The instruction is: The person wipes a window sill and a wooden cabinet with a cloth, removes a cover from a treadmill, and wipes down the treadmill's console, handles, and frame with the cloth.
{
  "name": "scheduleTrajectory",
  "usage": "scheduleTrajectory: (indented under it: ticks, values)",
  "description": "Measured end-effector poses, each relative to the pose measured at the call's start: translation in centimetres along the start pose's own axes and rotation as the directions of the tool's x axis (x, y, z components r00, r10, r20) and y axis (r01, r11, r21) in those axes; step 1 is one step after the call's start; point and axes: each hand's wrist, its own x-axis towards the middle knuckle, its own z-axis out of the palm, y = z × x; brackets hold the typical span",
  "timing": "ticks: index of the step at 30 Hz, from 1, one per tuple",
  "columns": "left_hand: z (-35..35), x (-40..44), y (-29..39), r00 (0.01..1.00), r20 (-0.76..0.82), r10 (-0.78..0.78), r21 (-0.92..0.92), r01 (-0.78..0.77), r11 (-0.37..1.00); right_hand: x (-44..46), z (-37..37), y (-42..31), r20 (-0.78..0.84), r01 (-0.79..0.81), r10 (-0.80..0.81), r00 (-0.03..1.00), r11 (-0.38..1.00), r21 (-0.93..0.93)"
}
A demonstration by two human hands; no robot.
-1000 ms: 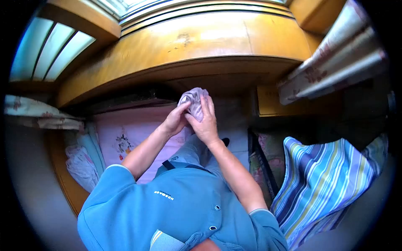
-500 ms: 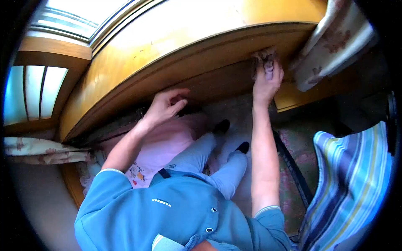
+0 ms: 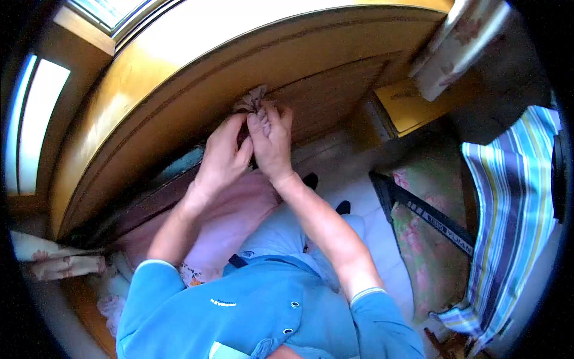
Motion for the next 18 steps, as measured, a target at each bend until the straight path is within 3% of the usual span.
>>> scheduleTrajectory:
  ticks: [1,3,4,5,7,8,9,11,13,15,17,18]
  values:
    - [0.0,-1.2,-0.4,1.000,-0.004,0.017,-0.021,-0.018,1.000,-0.4,0.5,-0.9,-0.010,0.013,-0.013,1.000,1.000,-0.022]
    - [-0.1,-3.1,-0.8,0.978,-0.205,-0.027,-0.076,0.012,0.997,-1.3,1.7,-2.5,0.035,0.037,-0.039,0.999,0.998,0.055]
    - [-0.6,-3.7,-0.7,0.981,-0.150,-0.125,-0.216,0.091,0.972,-1.2,1.9,-3.4,0.031,0.088,-0.089,0.996,0.996,0.022]
    - [-0.7,-4.2,-1.0,0.979,-0.062,-0.195,-0.474,0.143,0.869,-1.1,2.2,-2.9,0.028,0.099,-0.099,0.995,0.995,0.004]
    - [0.2,-4.8,-1.3,0.987,-0.118,-0.111,-0.606,0.016,0.795,-0.3,1.9,-2.3,0.062,0.116,-0.115,0.991,0.993,-0.026]
    - [0.2,-5.0,-1.3,0.987,-0.125,-0.099,-0.611,0.002,0.792,-0.5,1.2,-2.0,0.070,0.217,-0.208,0.976,0.964,-0.154]
    - [0.2,-5.1,-1.2,0.992,-0.099,-0.077,-0.542,0.011,0.841,-0.1,0.8,-1.6,0.061,0.223,-0.216,0.975,0.962,-0.159]
    - [0.6,-5.1,-0.5,0.997,-0.061,-0.043,-0.463,0.010,0.887,0.8,-0.2,0.6,0.078,0.433,-0.436,0.897,0.826,-0.359]
    - [1.0,-4.9,0.4,0.997,0.044,-0.069,-0.445,0.081,0.892,2.9,-2.1,2.9,0.015,0.320,-0.333,0.943,0.890,-0.324]
    - [1.7,-5.1,1.4,0.993,0.077,-0.085,-0.442,0.110,0.890,5.7,-5.5,3.8,-0.153,0.102,-0.185,0.971,0.894,-0.436]
    - [2.9,-5.2,1.5,0.988,0.106,-0.114,-0.442,0.150,0.884,10.5,-8.7,8.6,-0.412,0.055,-0.331,0.849,0.831,-0.553]
    - [3.6,-5.2,1.4,0.984,0.118,-0.131,-0.431,0.169,0.887,12.6,-11.4,8.0,-0.431,0.013,-0.256,0.865,0.872,-0.490]
